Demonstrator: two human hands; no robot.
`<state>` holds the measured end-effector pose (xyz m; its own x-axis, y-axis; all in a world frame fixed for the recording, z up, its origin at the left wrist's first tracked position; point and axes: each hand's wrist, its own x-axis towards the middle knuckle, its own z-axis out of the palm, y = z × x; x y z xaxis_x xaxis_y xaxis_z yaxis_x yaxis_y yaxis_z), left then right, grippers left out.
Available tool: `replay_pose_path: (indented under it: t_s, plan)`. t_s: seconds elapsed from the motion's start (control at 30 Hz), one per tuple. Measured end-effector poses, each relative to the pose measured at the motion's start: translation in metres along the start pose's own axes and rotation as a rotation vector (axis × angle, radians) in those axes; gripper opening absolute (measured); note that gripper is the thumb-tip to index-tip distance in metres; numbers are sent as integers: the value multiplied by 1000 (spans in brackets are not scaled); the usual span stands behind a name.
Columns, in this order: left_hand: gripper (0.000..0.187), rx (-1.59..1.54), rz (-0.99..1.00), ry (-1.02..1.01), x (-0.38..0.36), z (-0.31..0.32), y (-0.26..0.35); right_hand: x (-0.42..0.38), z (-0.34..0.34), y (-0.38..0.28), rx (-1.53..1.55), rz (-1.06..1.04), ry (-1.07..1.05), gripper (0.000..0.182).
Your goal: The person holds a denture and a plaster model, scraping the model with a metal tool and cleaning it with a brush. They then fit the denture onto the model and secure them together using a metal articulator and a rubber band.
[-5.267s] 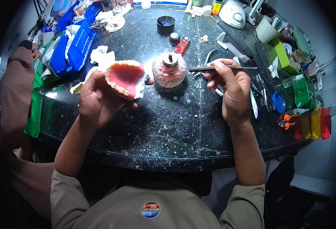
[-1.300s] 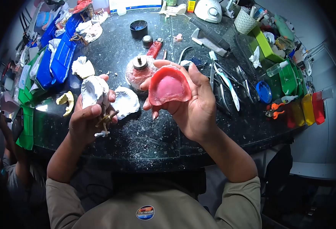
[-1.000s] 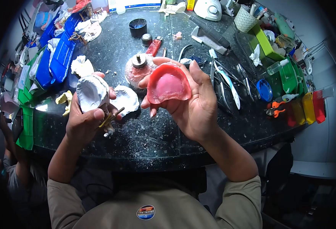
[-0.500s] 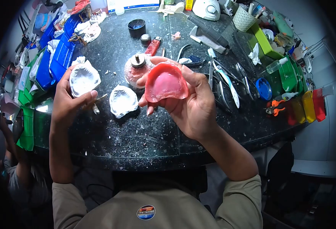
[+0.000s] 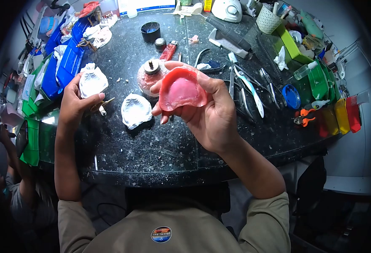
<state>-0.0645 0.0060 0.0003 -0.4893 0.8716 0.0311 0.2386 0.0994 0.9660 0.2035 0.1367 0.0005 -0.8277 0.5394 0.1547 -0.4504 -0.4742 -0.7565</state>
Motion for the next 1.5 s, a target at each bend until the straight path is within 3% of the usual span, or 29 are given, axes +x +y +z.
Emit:
replay_pose_path:
  t_s: [0.27,0.47,0.57,0.6,0.7,0.77,0.9,0.97,1.0,1.1,1.17,1.23,1.3,1.4,1.43,1.5]
  plan:
    - [53,167,-110,-115,3,-3,-4,-1,1,-2,-98,9,46,61]
    - [61,603,62,-143,-1,-11,-9,0,1,-3,-99,10,50,59]
    - [62,785,379,74,-12,2,16,1,4,-2,-160,-7,46,58]
    - [51,778,461,97,-17,9,25,1,6,-1,-188,-15,47,58]
    - [36,-281,77,-312,-38,35,22,-2,20,7,-434,-112,-13,52]
    - [30,-472,-27,-535,-51,51,27,-8,28,12,-388,-11,-25,56]
    - [36,-606,-138,-653,-54,59,20,-11,36,19,-359,43,-71,53]
    - [34,-671,-128,-646,-52,59,13,-9,33,24,-422,17,-69,54]
    - [33,-704,-123,-642,-52,58,12,-4,22,24,-681,-159,-92,56]
    - [30,-794,-106,-496,-47,54,13,6,6,-14,-1058,-415,208,38]
    - [28,-817,-35,-400,-42,48,7,9,-19,-43,-1278,-550,444,16]
    - [30,-888,0,-327,-39,44,3,8,-54,-61,-1490,-445,588,14]
    - [35,-867,14,-284,-36,41,1,6,-76,-70,-1698,-139,647,13]
    - [42,-817,22,-216,-35,42,2,2,-97,-80,-1811,-62,669,14]
    - [43,-815,17,-219,-35,42,1,0,-105,-85,-1825,-136,698,13]
    - [44,-807,10,-224,-37,42,1,-1,-114,-93,-1873,-39,734,13]
